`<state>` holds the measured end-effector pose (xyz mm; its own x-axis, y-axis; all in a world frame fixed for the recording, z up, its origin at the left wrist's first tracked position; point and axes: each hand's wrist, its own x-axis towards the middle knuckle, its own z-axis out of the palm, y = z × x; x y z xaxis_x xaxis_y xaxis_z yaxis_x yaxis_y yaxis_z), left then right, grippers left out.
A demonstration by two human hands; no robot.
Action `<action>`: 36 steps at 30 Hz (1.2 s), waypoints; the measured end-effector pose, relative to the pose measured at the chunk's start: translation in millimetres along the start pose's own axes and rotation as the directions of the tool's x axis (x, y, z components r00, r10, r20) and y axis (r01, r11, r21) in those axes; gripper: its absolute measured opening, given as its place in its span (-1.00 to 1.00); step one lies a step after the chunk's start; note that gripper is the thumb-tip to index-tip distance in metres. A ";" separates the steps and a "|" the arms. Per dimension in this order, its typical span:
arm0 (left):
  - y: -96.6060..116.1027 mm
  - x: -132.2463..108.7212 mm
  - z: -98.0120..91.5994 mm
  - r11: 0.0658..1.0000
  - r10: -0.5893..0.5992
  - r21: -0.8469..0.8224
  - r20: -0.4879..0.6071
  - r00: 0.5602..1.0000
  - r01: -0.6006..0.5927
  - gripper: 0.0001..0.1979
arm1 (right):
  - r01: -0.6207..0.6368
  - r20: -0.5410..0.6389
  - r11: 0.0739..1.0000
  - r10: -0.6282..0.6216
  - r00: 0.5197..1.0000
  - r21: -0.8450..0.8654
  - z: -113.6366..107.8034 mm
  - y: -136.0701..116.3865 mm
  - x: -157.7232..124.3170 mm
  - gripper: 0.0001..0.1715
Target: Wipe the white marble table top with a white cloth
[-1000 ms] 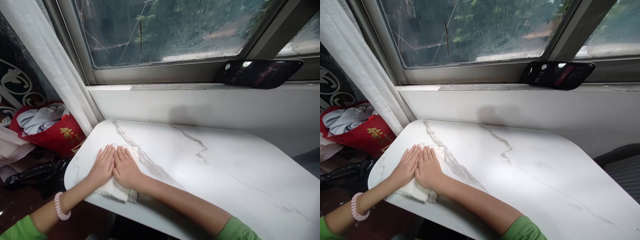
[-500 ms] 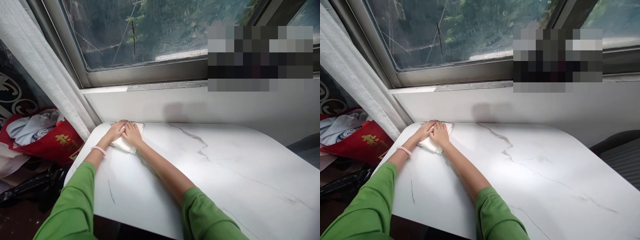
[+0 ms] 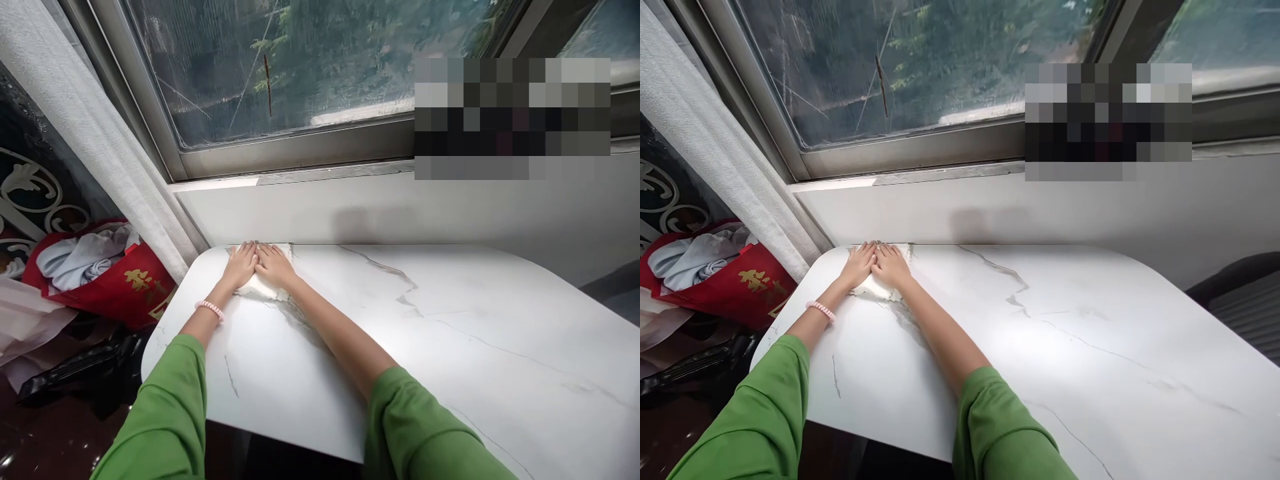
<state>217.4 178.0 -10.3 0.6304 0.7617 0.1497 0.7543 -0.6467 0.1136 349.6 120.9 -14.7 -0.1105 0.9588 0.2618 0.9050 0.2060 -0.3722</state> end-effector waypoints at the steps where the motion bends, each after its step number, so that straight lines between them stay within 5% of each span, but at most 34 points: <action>1: 4.2 -4.4 0.4 1.000 -0.009 0.004 -0.001 1.000 0.009 -0.48 | 0.015 0.008 1.000 -0.015 1.000 -0.002 -1.9 -0.2 -5.2 -0.35; 9: 45.2 -46.3 -1.4 0.999 -0.017 0.027 -0.012 1.000 0.017 -0.48 | 0.094 0.034 0.993 -0.092 0.995 -0.073 -14.9 -6.0 -57.8 -0.36; 25: 134.7 -190.5 -13.4 0.992 0.068 -0.105 0.041 0.997 -0.064 -0.42 | 0.303 -0.022 0.947 -0.307 0.952 -0.105 -30.6 -37.1 -218.4 -0.32; 31: 146.0 -199.2 -27.2 0.967 0.061 -0.255 0.156 0.986 -0.020 -0.45 | 0.365 -0.004 0.916 -0.371 0.929 -0.167 -38.1 -33.0 -228.8 -0.34; 36: 144.2 -192.6 -28.5 0.949 0.056 -0.316 0.107 0.993 -0.019 -0.48 | 0.360 0.001 0.922 -0.364 0.932 -0.141 -36.2 -26.4 -222.4 -0.31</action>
<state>199.6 -63.1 5.2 0.6876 0.7244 0.0494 0.6455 -0.6411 0.4152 365.1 -104.8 -30.9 -0.4325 0.8186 0.3781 0.8527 0.5076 -0.1234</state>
